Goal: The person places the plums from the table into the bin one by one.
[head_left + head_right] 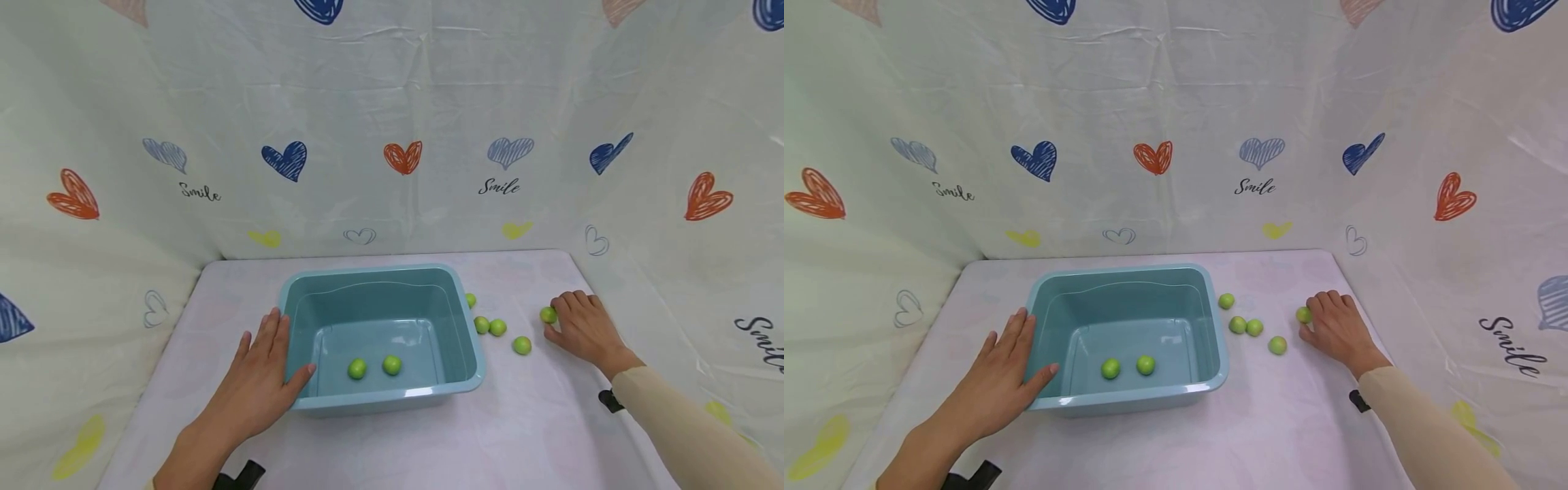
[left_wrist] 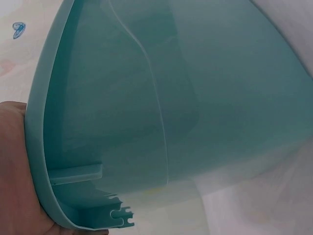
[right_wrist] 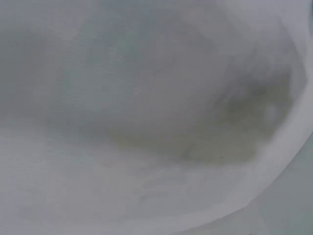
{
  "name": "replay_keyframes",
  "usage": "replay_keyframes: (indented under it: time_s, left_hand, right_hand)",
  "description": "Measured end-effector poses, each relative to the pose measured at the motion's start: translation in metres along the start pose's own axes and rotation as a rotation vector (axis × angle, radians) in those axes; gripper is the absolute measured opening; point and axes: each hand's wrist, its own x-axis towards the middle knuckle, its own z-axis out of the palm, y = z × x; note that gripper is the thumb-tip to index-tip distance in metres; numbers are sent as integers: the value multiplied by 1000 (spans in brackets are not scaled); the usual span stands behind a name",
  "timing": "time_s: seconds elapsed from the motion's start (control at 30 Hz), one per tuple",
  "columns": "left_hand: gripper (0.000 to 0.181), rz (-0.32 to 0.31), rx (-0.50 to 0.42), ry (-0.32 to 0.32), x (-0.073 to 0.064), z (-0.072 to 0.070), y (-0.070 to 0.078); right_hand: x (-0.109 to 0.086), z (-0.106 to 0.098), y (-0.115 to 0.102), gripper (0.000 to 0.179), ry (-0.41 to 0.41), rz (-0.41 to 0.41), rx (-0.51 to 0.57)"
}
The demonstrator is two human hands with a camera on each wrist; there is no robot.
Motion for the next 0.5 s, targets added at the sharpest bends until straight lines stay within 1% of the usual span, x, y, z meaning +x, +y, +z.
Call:
replay_keyframes:
  time_s: [0.2, 0.33, 0.5]
  left_hand:
    - [94, 0, -8, 3, 0, 1, -1]
    - [95, -10, -3, -8, 0, 1, -1]
    - [95, -5, -5, 1, 0, 1, -2]
  right_hand:
    - [13, -9, -7, 47, -12, -7, -7]
    - [25, -17, -13, 44, 30, -40, 7]
    - [40, -29, -21, 42, 82, -95, 26]
